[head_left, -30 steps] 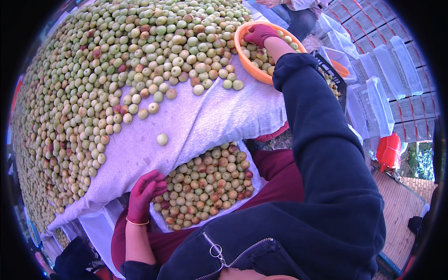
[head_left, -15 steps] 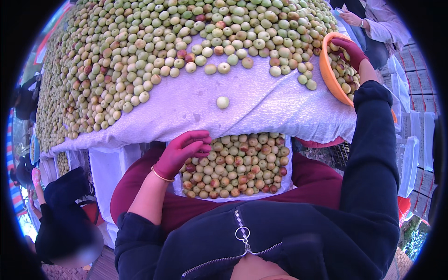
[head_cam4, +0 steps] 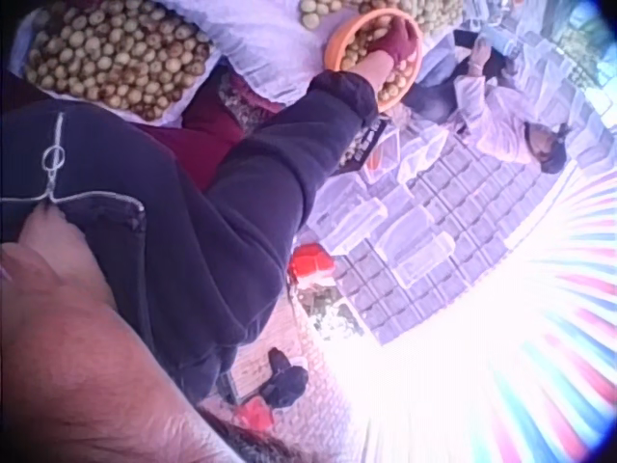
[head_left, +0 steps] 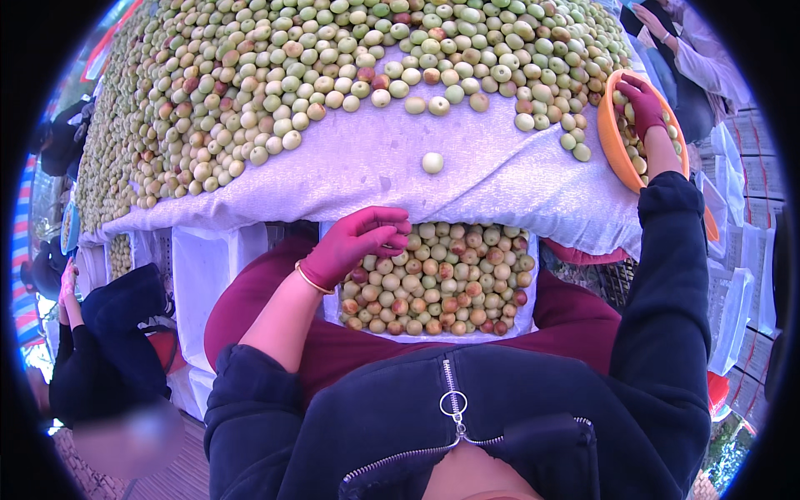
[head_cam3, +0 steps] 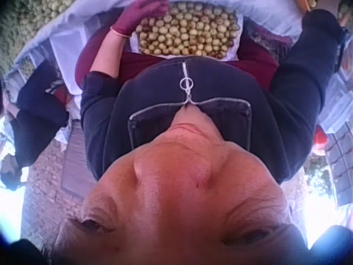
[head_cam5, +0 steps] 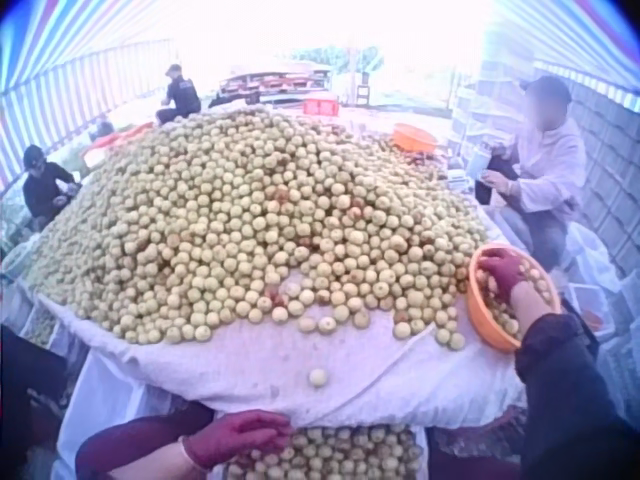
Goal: The person sorts green olives by hand, transferring them from a large pile into a white tray and occasionally into an orange basket. The person wears pink gloves and sits cross-legged on the floor while handling the olives.
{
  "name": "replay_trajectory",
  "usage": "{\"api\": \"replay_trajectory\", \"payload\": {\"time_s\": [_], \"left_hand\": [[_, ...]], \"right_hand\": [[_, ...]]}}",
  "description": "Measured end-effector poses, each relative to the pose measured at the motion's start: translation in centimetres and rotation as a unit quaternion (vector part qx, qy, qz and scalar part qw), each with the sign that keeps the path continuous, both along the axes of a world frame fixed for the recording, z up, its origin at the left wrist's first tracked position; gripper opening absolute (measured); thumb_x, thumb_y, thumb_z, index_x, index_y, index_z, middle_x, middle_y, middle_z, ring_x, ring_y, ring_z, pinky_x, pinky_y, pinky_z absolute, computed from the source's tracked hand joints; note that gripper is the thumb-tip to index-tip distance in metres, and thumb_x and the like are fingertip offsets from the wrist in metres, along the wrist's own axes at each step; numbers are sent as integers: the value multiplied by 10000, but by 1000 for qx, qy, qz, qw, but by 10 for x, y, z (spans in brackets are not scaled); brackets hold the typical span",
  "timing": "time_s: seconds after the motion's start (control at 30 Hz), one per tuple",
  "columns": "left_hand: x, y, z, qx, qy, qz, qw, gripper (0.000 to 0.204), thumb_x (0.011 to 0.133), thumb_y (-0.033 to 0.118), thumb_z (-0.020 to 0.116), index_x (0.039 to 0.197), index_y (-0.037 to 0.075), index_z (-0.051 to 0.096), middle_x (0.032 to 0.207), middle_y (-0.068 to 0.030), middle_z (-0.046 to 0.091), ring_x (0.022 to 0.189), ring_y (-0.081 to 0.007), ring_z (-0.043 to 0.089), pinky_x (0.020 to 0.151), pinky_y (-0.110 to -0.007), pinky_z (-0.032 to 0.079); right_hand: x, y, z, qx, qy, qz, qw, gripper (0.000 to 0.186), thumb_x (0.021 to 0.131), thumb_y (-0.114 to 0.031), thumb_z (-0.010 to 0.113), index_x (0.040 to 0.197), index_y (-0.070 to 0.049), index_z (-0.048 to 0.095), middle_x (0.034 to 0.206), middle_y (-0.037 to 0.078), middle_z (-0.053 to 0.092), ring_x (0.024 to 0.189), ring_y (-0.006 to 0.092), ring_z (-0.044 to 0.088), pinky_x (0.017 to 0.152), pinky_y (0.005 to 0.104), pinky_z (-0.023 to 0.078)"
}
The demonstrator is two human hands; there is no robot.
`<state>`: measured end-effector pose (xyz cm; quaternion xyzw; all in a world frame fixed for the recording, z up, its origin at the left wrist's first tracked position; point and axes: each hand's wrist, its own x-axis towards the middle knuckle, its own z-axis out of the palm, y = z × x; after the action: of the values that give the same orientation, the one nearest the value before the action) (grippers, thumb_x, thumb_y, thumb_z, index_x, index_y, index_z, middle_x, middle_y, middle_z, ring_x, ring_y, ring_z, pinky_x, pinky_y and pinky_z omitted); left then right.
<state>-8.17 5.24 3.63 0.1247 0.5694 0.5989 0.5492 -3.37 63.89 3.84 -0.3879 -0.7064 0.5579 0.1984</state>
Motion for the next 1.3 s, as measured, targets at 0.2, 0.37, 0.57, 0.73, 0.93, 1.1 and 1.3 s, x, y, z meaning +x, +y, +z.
{"api": "replay_trajectory", "payload": {"time_s": [0.2, 0.37, 0.57, 0.73, 0.93, 1.1, 1.3], "left_hand": [[10, 1, 7, 0, -63, 29, 998, 440, 958, 253, 514, 1312, -1, 448, 1212, -154, 565, 1076, -242, 591, 885, -395, 521], [30, 3, 3, 43, -167, 50, 984, 606, 976, 448, 409, 1389, 10, 332, 1337, -202, 458, 1184, -328, 519, 949, -474, 486], [46, -14, 3, 153, -192, 68, 967, 583, 995, 403, 367, 1413, 6, 276, 1306, -196, 456, 1225, -340, 477, 948, -439, 487], [37, -37, 2, 157, -106, 102, 977, 520, 953, 198, 454, 1399, -30, 318, 1267, -190, 493, 1095, -214, 550, 938, -311, 476], [24, -56, 12, 248, -132, 138, 950, 485, 857, -45, 439, 1330, -93, 342, 1180, -212, 485, 1116, -323, 552, 1011, -391, 463], [21, -56, 6, 302, -119, 120, 938, 449, 862, -25, 462, 1300, -88, 381, 1170, -206, 498, 1103, -321, 560, 1011, -367, 463], [18, -66, 9, 271, -120, 148, 943, 527, 837, 8, 585, 1319, -6, 373, 1161, -167, 533, 1121, -316, 536, 1038, -466, 404]], "right_hand": [[2, -86, 62, -1, 145, 52, 988, 391, 841, -155, 683, 1189, -16, 571, 1152, 101, 605, 916, 193, 657, 660, 245, 535], [30, -285, 31, -103, 147, 294, 939, 405, 842, -168, 692, 1197, -36, 549, 1047, 74, 620, 866, 153, 641, 708, 273, 542], [50, -437, 17, -144, 114, 347, 920, 364, 855, -197, 680, 1174, -49, 586, 1035, 71, 635, 885, 154, 645, 633, 253, 537], [91, -419, 13, -123, 39, 302, 945, 416, 831, -159, 702, 1208, -57, 559, 1117, 87, 624, 878, 126, 645, 595, 211, 521], [167, -447, -39, -156, -139, 316, 926, 423, 796, -91, 722, 1188, -90, 565, 1152, 22, 595, 902, 89, 603, 583, 216, 527], [175, -453, -43, -236, -78, 319, 914, 428, 803, -136, 705, 1192, -61, 545, 1038, 54, 627, 830, 111, 628, 572, 226, 520], [178, -453, -42, -311, -171, 321, 878, 448, 848, -255, 684, 1216, -43, 540, 942, 44, 650, 779, 114, 646, 561, 224, 490]]}}
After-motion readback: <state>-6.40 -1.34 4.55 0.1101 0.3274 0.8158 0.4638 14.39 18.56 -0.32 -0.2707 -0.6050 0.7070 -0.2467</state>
